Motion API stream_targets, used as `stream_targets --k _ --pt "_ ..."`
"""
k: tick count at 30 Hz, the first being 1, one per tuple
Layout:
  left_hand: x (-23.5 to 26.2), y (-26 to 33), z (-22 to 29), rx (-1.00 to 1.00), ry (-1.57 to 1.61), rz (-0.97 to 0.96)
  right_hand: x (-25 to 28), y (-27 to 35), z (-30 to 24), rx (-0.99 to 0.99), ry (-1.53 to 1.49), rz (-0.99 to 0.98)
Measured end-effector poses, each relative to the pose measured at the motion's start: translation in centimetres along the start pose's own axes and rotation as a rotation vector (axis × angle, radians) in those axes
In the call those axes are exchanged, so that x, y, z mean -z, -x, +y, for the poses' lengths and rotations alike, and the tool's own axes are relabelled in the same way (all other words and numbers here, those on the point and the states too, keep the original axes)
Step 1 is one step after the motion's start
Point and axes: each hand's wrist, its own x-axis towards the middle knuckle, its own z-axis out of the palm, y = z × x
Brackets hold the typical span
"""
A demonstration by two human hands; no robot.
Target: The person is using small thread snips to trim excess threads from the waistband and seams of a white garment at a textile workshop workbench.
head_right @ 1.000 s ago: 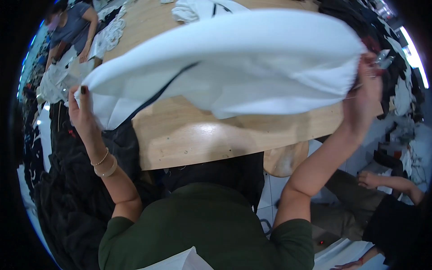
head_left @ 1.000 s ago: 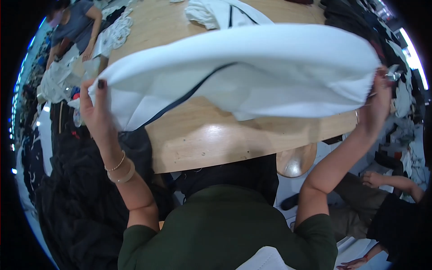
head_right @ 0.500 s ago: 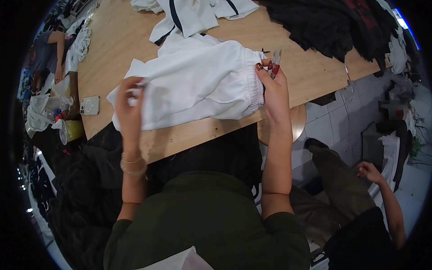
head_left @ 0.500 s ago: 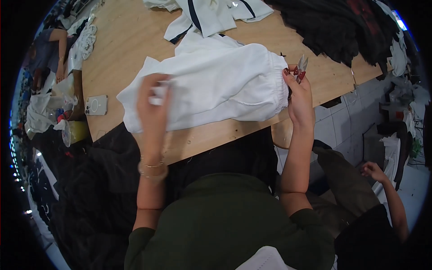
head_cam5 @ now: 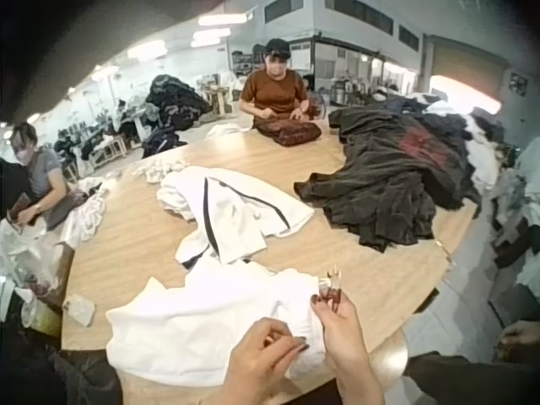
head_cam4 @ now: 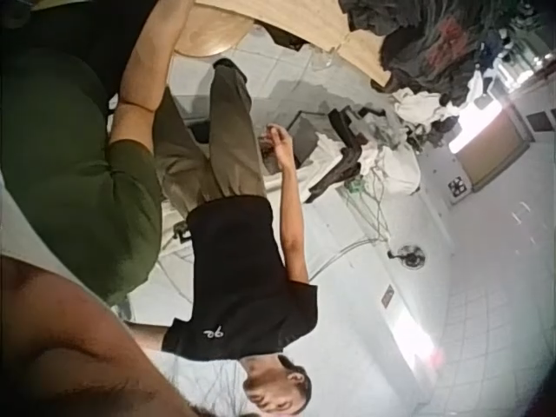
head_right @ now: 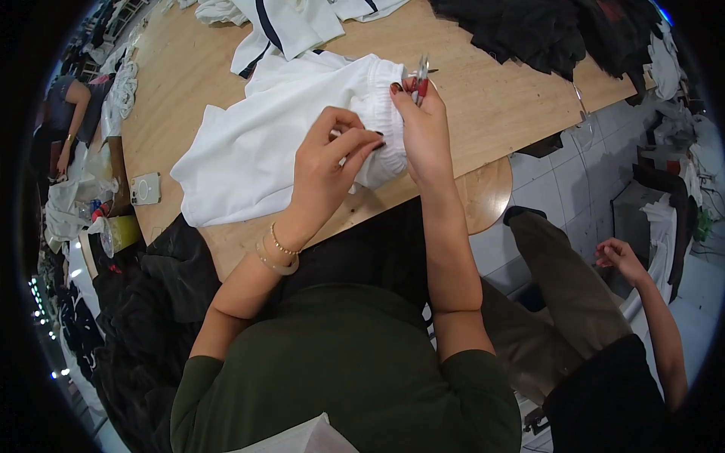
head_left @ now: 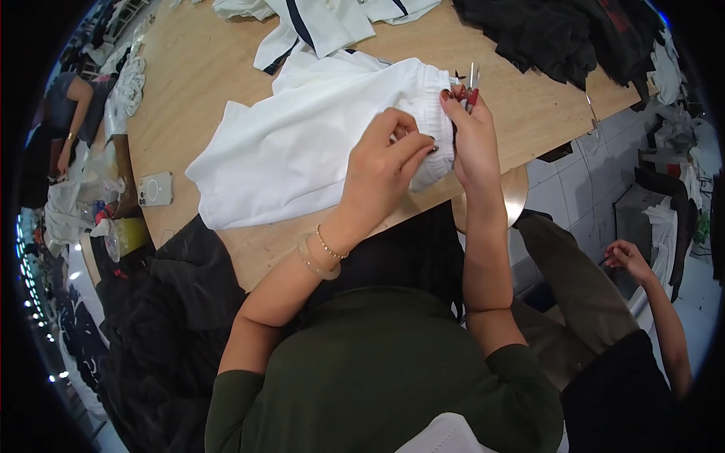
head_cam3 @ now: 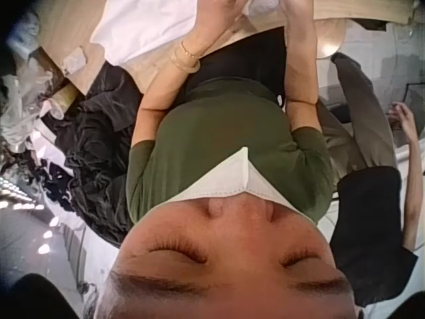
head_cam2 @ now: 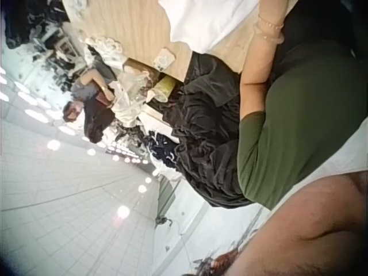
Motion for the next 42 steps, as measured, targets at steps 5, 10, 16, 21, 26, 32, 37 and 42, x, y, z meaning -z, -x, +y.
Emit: stream_targets --k 5,10,16,21,26,32,37,42 --pt "-1.0 -0.7 -3.8 -0.131 -0.179 0.016 0.9 -1.2 0.1 0.100 0.615 0.019" --pt "-1.0 -0.4 -3.9 0.055 -0.058 -0.061 2.8 2.4 -2.5 0.182 0.676 0.196" --pt "-0.3 -0.9 -2.6 0.207 0.128 -0.184 5.1 6.2 -2.5 0.205 0.515 0.038" --pt "0.3 -1.4 -2.0 0.207 0.163 -0.209 4.7 8.2 -3.2 0.012 0.285 -0.032" --pt "0.4 -1.4 -2.1 0.184 0.146 -0.230 3.7 8.5 -2.1 0.068 0.343 -0.010" --pt "0.4 -1.4 -1.9 0.184 0.123 -0.236 1.9 9.0 -2.0 0.214 0.654 0.039" --pt "0.3 -1.4 -2.1 0.091 0.047 -0.217 1.1 8.8 -2.1 0.232 0.775 0.059" --pt "0.1 -1.3 -2.2 0.074 0.058 -0.208 0.9 8.7 -2.0 0.213 0.798 0.059"
